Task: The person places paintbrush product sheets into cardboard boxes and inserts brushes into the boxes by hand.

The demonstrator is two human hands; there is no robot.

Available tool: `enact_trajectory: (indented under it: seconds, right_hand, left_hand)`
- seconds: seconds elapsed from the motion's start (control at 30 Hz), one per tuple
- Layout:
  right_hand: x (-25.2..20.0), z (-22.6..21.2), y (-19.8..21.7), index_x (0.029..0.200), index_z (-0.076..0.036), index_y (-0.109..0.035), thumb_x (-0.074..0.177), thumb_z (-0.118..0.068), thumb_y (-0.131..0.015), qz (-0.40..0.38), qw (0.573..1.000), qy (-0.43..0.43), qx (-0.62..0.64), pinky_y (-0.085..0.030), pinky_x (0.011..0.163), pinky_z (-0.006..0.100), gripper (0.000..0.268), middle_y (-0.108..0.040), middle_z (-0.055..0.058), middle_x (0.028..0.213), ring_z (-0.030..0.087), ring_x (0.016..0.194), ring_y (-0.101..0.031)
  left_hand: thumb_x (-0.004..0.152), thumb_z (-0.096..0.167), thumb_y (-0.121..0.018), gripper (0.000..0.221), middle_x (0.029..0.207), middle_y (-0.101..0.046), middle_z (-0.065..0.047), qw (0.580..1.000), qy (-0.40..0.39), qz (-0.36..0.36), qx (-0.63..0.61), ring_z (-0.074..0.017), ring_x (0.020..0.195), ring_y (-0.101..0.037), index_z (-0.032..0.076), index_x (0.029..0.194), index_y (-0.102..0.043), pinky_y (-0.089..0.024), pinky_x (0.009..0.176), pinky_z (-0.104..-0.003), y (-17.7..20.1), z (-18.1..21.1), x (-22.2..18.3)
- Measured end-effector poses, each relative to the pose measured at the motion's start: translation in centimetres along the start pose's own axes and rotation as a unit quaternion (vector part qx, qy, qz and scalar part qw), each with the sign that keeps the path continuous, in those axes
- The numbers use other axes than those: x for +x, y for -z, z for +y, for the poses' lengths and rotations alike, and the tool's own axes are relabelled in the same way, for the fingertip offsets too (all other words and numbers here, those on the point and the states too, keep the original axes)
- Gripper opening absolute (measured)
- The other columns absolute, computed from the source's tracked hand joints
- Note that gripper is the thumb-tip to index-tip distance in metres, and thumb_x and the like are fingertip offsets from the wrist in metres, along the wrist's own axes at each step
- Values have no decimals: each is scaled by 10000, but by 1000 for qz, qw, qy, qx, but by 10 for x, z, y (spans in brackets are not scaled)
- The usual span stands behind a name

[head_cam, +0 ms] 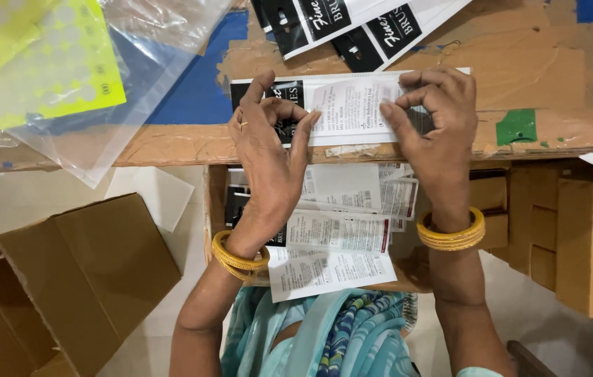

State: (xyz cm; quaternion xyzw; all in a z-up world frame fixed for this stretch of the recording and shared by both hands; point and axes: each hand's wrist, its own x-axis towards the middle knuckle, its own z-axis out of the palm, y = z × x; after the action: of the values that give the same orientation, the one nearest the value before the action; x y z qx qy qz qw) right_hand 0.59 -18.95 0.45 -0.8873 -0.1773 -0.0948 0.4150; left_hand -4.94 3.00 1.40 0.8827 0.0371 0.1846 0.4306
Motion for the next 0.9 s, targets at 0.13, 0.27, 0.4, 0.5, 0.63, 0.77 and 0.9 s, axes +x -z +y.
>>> enact_trajectory:
  seconds: [0.13, 0.27, 0.4, 0.5, 0.63, 0.77, 0.9]
  right_hand:
    - [1, -29, 4, 1156, -51, -599, 933, -211, -839, 32, 998, -49, -6, -531, 1080, 421, 365, -503, 144, 1470, 295, 1341, -521]
    - [-6, -43, -28, 1449, -79, -367, 767, -487, -764, 2, 989, -93, -117, -353, 1114, 529, 889, -288, 165, 1616, 321, 1459, -334]
    - [-26, -4, -15, 1622, -55, -277, 882, -743, -602, -129, 952, 27, -275, -139, 1258, 642, 1062, -274, 134, 1685, 272, 1573, -199]
    - [-38, 51, 42, 1586, -65, -372, 950, -600, -636, 48, 947, -51, -313, -221, 1271, 603, 872, -417, 167, 1605, 314, 1508, -349]
    - [-61, 103, 183, 1383, 36, -482, 913, -102, -566, 351, 879, -164, -277, -514, 752, 429, 497, -670, 186, 1121, 345, 802, -632]
    - [-91, 174, 259, 985, -1, -589, 1106, -177, -636, 349, 841, -171, -377, -438, 677, 489, 219, -629, 190, 850, 395, 784, -604]
    - [-49, 88, 209, 1086, 7, -609, 1170, -183, -643, 279, 900, -106, -318, -479, 867, 504, 210, -643, 219, 1011, 399, 959, -621]
  left_hand:
    - [994, 216, -832, 746, 1231, -637, -156, 998, -39, 11, 54, -300, 1203, -545, -38, 1528, -379, -390, 1136, -499, -6, -10, -6]
    - [872, 262, -894, 812, 1521, -400, -285, 987, -139, -43, 69, -454, 1412, -392, 68, 1532, -463, -321, 1176, -546, 9, -11, -3]
    - [958, 284, -840, 670, 1714, -255, -268, 981, -126, -104, 106, -478, 1617, -144, 152, 1551, -556, -165, 1332, -595, 13, -21, -3]
    - [982, 292, -794, 586, 1717, -270, -270, 978, -123, -131, 104, -481, 1639, -102, 155, 1517, -598, -107, 1337, -620, 18, -16, 6]
    - [985, 284, -729, 527, 1707, -299, -269, 978, -91, -157, 104, -482, 1648, -71, 169, 1485, -610, -10, 1316, -627, 22, -10, 7]
    - [1004, 280, -715, 493, 1716, -296, -265, 980, -81, -156, 91, -470, 1651, -47, 177, 1475, -612, 39, 1295, -639, 21, -2, 8]
    - [930, 238, -750, 571, 1696, -282, -250, 980, -90, -143, 110, -470, 1596, -30, 143, 1472, -597, 84, 1228, -656, 21, -2, 5]
